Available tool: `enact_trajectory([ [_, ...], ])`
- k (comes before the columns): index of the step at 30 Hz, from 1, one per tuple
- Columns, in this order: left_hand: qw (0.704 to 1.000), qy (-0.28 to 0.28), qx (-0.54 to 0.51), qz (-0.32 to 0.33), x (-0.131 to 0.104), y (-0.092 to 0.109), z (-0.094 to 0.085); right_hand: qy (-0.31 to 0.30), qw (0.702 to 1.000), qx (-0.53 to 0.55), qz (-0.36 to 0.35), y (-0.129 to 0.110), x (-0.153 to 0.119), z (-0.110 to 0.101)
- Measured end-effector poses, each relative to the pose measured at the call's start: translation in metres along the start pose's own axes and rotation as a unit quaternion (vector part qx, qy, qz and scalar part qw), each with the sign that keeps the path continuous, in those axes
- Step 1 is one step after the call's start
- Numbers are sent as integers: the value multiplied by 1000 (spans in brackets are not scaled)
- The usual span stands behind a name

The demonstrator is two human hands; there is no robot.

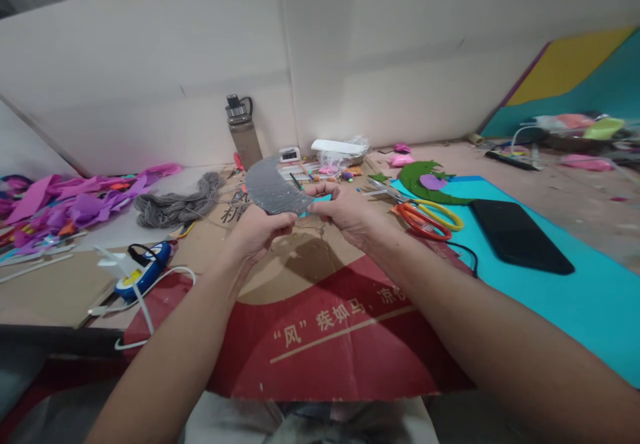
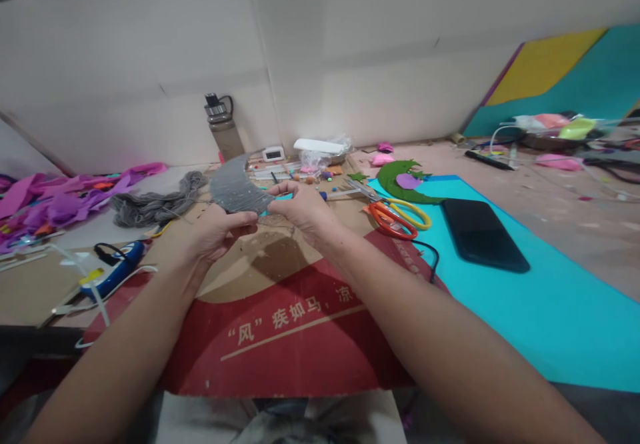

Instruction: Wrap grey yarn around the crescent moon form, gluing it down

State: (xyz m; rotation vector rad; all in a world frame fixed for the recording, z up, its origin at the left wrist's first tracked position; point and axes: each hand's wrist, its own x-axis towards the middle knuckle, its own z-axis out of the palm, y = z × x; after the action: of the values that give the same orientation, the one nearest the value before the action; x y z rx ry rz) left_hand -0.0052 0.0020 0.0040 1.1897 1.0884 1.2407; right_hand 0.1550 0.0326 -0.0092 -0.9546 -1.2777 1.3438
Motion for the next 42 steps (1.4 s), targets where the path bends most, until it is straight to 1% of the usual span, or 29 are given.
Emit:
enact_trajectory([
  [2, 1000, -7, -5, -6, 0, 1, 0, -4, 1000, 13, 20, -2, -1, 0],
  [5, 999, -33, -20, -2, -1, 4, -3, -8, 998, 44, 44, -5, -3, 0],
  [10, 996, -81, -48, -12, -2, 7, -7, -15, 995, 84, 55, -10, -5, 0],
  [12, 995, -81, -58, -13, -3, 8, -6, -14, 995, 83, 55, -11, -6, 0],
  [18, 998, -45, -53, -5, -3, 8, -1, -5, 994, 89, 64, -12, -9, 4],
  [21, 998, -38, -52, 0, -3, 6, 1, -1, 993, 94, 73, -12, -9, 5],
  [25, 995, -68, -78, -5, -1, 2, -3, -5, 987, 133, 91, -16, -9, 5],
  [29, 989, -100, -103, 22, -1, 1, -5, -5, 981, 168, 99, -18, -8, 3],
  [31, 990, -94, -96, 34, -1, 1, -2, -6, 980, 174, 101, -19, -9, 3],
  [33, 992, -76, -86, 48, -1, 2, 2, -10, 978, 182, 105, -19, -9, 4],
  [36, 993, -45, -47, 96, 0, 2, 4, -22, 973, 200, 113, -20, -11, 5],
  [37, 992, -34, -14, 117, 1, 1, 3, -27, 971, 205, 116, -21, -12, 4],
  [39, 984, -8, 92, 154, 2, -1, -1, -31, 968, 217, 125, -23, -13, 3],
  [40, 973, 10, 161, 166, 1, -3, -3, -31, 966, 222, 129, -24, -14, 3],
  [41, 953, 27, 238, 187, 0, -4, -6, -30, 964, 227, 132, -25, -14, 2],
  [42, 925, 51, 307, 219, -2, -5, -8, -29, 963, 232, 135, -26, -14, 0],
])
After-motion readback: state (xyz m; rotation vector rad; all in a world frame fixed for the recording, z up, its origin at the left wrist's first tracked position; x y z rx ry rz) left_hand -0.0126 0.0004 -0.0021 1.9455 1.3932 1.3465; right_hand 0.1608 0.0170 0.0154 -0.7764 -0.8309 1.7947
